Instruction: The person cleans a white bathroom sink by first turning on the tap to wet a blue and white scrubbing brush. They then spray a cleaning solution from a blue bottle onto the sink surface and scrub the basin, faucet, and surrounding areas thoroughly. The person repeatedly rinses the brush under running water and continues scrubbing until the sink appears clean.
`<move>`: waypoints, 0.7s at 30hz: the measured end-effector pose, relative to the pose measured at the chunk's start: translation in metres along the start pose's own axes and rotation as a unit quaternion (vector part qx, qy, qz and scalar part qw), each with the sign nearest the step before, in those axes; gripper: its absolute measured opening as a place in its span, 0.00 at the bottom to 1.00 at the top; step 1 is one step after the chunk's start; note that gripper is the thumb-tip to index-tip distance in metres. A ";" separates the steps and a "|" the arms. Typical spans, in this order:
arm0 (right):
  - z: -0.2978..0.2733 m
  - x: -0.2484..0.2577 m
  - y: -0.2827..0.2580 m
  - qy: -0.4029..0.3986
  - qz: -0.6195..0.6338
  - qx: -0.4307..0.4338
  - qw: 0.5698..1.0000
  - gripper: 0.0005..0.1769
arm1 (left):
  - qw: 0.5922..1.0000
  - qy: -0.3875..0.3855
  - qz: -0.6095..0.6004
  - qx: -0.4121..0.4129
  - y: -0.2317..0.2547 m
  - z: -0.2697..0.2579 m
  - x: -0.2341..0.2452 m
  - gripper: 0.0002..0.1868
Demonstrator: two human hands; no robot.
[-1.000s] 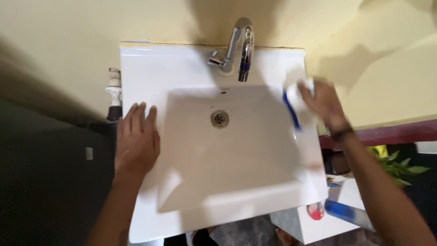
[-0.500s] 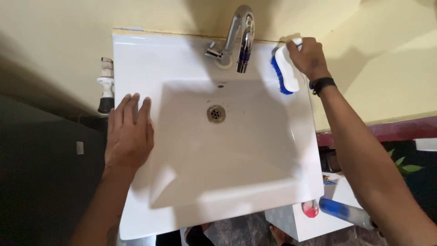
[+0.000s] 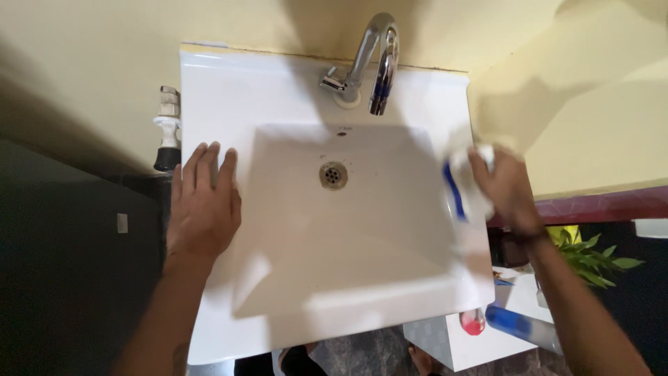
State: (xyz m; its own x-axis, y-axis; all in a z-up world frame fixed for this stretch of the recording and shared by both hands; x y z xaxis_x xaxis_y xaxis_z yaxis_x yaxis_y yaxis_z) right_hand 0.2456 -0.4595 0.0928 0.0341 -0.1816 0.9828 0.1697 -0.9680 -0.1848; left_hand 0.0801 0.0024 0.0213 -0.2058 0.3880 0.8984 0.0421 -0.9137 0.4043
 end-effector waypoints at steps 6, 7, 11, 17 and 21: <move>0.150 -0.012 -0.023 0.102 -0.029 0.070 0.992 0.33 | 1.000 0.008 -0.020 -0.007 0.000 -0.003 0.002 0.27; 0.138 -0.006 -0.028 0.109 -0.041 0.103 0.988 0.33 | 1.000 0.012 -0.026 -0.010 0.000 -0.004 0.002 0.27; 0.035 0.001 -0.011 -0.021 -0.044 -0.023 0.999 0.29 | 1.000 0.016 -0.022 -0.010 -0.002 -0.005 0.000 0.28; -0.057 0.009 -0.018 -0.035 -0.027 -0.080 0.996 0.26 | 1.000 0.017 -0.017 -0.006 -0.001 -0.003 0.001 0.29; 0.020 0.004 -0.062 0.056 -0.051 0.101 0.992 0.28 | 0.999 0.018 -0.027 -0.007 -0.002 -0.003 0.000 0.28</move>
State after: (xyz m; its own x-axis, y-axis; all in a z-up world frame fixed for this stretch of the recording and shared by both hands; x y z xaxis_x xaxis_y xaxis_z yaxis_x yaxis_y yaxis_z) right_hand 0.2546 -0.3965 0.1084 -0.1020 -0.1138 0.9883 0.3614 -0.9298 -0.0698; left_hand 0.0765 0.0040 0.0202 -0.2428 0.4327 0.8682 0.0162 -0.8931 0.4496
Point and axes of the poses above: each hand's wrist, its own z-axis towards the middle knuckle, its own x-axis out of the back of the hand, y = z × x, the point moved 8 cm from there along z, towards the middle knuckle, and after that the axes turned 6 degrees about -z, right-handed, at the moved point
